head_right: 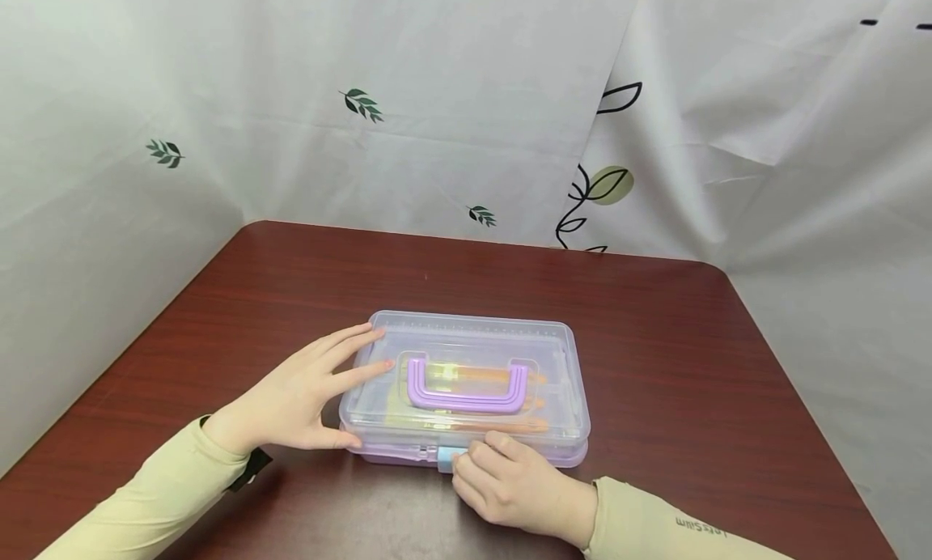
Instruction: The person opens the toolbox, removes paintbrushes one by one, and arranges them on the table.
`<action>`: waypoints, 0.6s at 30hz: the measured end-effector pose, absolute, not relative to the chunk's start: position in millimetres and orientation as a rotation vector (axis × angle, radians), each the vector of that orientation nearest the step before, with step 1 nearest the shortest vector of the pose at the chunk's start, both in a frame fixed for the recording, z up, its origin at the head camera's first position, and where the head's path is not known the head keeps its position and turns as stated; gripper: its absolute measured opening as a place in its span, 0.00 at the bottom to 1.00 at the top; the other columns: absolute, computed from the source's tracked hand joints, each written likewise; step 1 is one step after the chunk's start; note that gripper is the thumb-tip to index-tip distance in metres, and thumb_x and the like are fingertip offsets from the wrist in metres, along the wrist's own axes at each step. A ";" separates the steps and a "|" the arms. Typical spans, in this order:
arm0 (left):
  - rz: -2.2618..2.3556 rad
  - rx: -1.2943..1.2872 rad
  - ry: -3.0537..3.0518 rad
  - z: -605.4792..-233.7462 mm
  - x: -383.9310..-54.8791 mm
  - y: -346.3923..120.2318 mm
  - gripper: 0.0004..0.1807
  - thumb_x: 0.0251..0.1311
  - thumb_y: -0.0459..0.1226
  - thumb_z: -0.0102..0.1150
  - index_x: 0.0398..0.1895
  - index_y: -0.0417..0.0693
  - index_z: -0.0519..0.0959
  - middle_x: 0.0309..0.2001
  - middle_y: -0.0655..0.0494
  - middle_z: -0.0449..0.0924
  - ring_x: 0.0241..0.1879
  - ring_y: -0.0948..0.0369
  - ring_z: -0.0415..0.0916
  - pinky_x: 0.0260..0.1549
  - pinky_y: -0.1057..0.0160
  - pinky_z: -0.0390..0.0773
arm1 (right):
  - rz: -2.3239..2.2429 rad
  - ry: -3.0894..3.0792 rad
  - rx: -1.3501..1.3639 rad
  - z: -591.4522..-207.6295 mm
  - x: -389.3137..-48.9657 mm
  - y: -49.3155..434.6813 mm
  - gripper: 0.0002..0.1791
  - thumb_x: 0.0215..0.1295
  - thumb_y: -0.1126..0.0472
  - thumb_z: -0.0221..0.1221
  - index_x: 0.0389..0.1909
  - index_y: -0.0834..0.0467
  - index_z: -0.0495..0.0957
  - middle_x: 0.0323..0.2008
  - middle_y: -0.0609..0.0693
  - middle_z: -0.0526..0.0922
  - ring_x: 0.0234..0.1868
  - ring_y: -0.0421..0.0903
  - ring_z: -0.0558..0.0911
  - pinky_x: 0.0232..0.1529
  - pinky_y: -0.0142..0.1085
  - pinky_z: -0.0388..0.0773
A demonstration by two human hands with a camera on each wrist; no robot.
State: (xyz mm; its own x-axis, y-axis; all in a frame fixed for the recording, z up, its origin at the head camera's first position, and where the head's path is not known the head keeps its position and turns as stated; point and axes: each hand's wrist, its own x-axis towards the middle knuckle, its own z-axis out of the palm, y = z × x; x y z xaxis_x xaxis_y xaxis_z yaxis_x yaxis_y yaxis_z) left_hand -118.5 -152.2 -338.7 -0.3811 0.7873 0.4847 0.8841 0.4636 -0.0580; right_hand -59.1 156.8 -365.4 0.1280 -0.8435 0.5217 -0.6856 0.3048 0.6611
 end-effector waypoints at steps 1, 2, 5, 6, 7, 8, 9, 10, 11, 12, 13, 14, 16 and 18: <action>-0.294 -1.393 -2.271 -339.1 -118.3 -152.0 0.44 0.47 0.70 0.55 0.63 0.55 0.71 0.65 0.42 0.64 0.65 0.44 0.62 0.58 0.46 0.68 | -0.191 -1.621 1.428 -364.5 -57.9 156.7 0.14 0.68 0.66 0.43 0.30 0.59 0.77 0.25 0.48 0.73 0.29 0.43 0.72 0.33 0.33 0.68; -0.295 -1.389 -2.273 -339.7 -118.1 -152.0 0.44 0.48 0.70 0.54 0.63 0.55 0.71 0.65 0.42 0.64 0.65 0.44 0.62 0.58 0.46 0.68 | -0.179 -1.639 1.428 -363.6 -56.9 156.9 0.14 0.68 0.65 0.42 0.30 0.60 0.77 0.26 0.48 0.73 0.30 0.43 0.72 0.34 0.34 0.68; -0.304 -1.383 -2.272 -340.5 -118.0 -152.0 0.44 0.48 0.70 0.54 0.63 0.54 0.72 0.65 0.41 0.65 0.65 0.43 0.62 0.57 0.45 0.68 | -0.161 -1.677 1.424 -361.6 -54.8 157.4 0.14 0.68 0.65 0.42 0.32 0.60 0.77 0.26 0.48 0.73 0.30 0.44 0.72 0.34 0.34 0.67; -0.308 -1.383 -2.270 -340.7 -118.2 -151.9 0.44 0.48 0.70 0.54 0.63 0.54 0.72 0.65 0.41 0.65 0.64 0.43 0.62 0.57 0.45 0.69 | -0.159 -1.685 1.423 -361.5 -54.4 158.0 0.15 0.69 0.66 0.41 0.33 0.60 0.77 0.26 0.48 0.73 0.30 0.44 0.72 0.35 0.34 0.68; -0.310 -1.383 -2.268 -340.9 -118.4 -151.9 0.43 0.48 0.70 0.54 0.63 0.54 0.72 0.64 0.40 0.65 0.64 0.43 0.62 0.57 0.45 0.69 | -0.158 -1.694 1.422 -361.5 -53.9 158.7 0.15 0.69 0.67 0.40 0.33 0.60 0.77 0.26 0.48 0.73 0.30 0.44 0.73 0.35 0.35 0.68; -0.309 -1.381 -2.269 -341.2 -118.4 -151.9 0.43 0.48 0.70 0.54 0.63 0.54 0.72 0.64 0.40 0.65 0.64 0.43 0.62 0.57 0.45 0.69 | -0.163 -1.698 1.418 -361.6 -53.2 159.5 0.15 0.69 0.67 0.40 0.34 0.60 0.77 0.26 0.48 0.73 0.30 0.44 0.73 0.35 0.35 0.68; -0.310 -1.382 -2.270 -341.2 -118.4 -151.8 0.43 0.48 0.70 0.54 0.63 0.54 0.72 0.64 0.40 0.65 0.64 0.43 0.62 0.57 0.45 0.69 | -0.169 -1.699 1.415 -361.7 -52.5 160.2 0.16 0.70 0.68 0.39 0.35 0.60 0.77 0.27 0.48 0.73 0.31 0.44 0.73 0.35 0.35 0.68; -0.312 -1.382 -2.270 -341.1 -118.4 -151.6 0.44 0.48 0.70 0.54 0.63 0.54 0.72 0.64 0.40 0.65 0.64 0.43 0.62 0.57 0.45 0.69 | -0.174 -1.699 1.411 -361.8 -51.7 160.8 0.16 0.70 0.68 0.39 0.36 0.61 0.77 0.27 0.48 0.74 0.31 0.43 0.73 0.35 0.35 0.68; -0.311 -1.380 -2.275 -341.5 -118.3 -151.7 0.44 0.48 0.70 0.54 0.63 0.55 0.71 0.65 0.41 0.65 0.65 0.43 0.62 0.57 0.45 0.69 | -0.177 -1.699 1.408 -361.7 -51.1 161.3 0.16 0.70 0.68 0.38 0.36 0.61 0.77 0.27 0.48 0.74 0.31 0.43 0.73 0.35 0.35 0.68; -0.313 -1.379 -2.276 -341.6 -118.2 -151.9 0.44 0.48 0.70 0.54 0.63 0.55 0.71 0.65 0.41 0.65 0.65 0.43 0.62 0.57 0.45 0.69 | -0.179 -1.699 1.406 -361.3 -50.6 161.6 0.16 0.70 0.68 0.38 0.37 0.61 0.77 0.27 0.49 0.74 0.31 0.43 0.73 0.35 0.35 0.69; -0.314 -1.380 -2.276 -341.5 -117.9 -151.9 0.44 0.48 0.70 0.54 0.63 0.54 0.71 0.65 0.41 0.65 0.65 0.43 0.62 0.57 0.45 0.69 | -0.181 -1.697 1.402 -360.6 -50.1 161.8 0.16 0.70 0.68 0.38 0.37 0.61 0.77 0.27 0.49 0.74 0.31 0.43 0.73 0.35 0.35 0.69; -0.315 -1.378 -2.281 -341.5 -117.6 -152.0 0.44 0.48 0.70 0.54 0.63 0.55 0.71 0.65 0.41 0.65 0.65 0.44 0.61 0.58 0.45 0.68 | -0.184 -1.693 1.398 -359.7 -49.6 161.8 0.16 0.69 0.68 0.39 0.37 0.61 0.77 0.27 0.49 0.75 0.31 0.43 0.73 0.35 0.35 0.69; -0.318 -1.380 -2.285 -341.1 -117.2 -152.0 0.43 0.48 0.70 0.54 0.63 0.55 0.71 0.65 0.41 0.64 0.65 0.44 0.61 0.58 0.46 0.68 | -0.185 -1.684 1.393 -357.0 -48.7 161.8 0.16 0.69 0.69 0.39 0.37 0.60 0.78 0.27 0.48 0.75 0.31 0.42 0.74 0.35 0.35 0.70; -0.317 -1.382 -2.286 -341.0 -117.1 -151.9 0.43 0.49 0.70 0.54 0.63 0.54 0.71 0.65 0.41 0.64 0.65 0.44 0.61 0.58 0.46 0.68 | -0.186 -1.682 1.385 -353.5 -47.6 161.7 0.16 0.69 0.69 0.39 0.37 0.60 0.78 0.28 0.48 0.76 0.31 0.42 0.74 0.36 0.35 0.70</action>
State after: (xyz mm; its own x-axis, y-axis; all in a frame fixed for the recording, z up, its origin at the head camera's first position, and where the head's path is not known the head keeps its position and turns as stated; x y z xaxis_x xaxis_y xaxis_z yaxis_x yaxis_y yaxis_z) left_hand -117.1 -151.9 -341.0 -0.3986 0.7778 0.4859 0.8808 0.4724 -0.0337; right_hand -47.6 161.7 -353.5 0.0552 -0.8381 0.5427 -0.6994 0.3554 0.6200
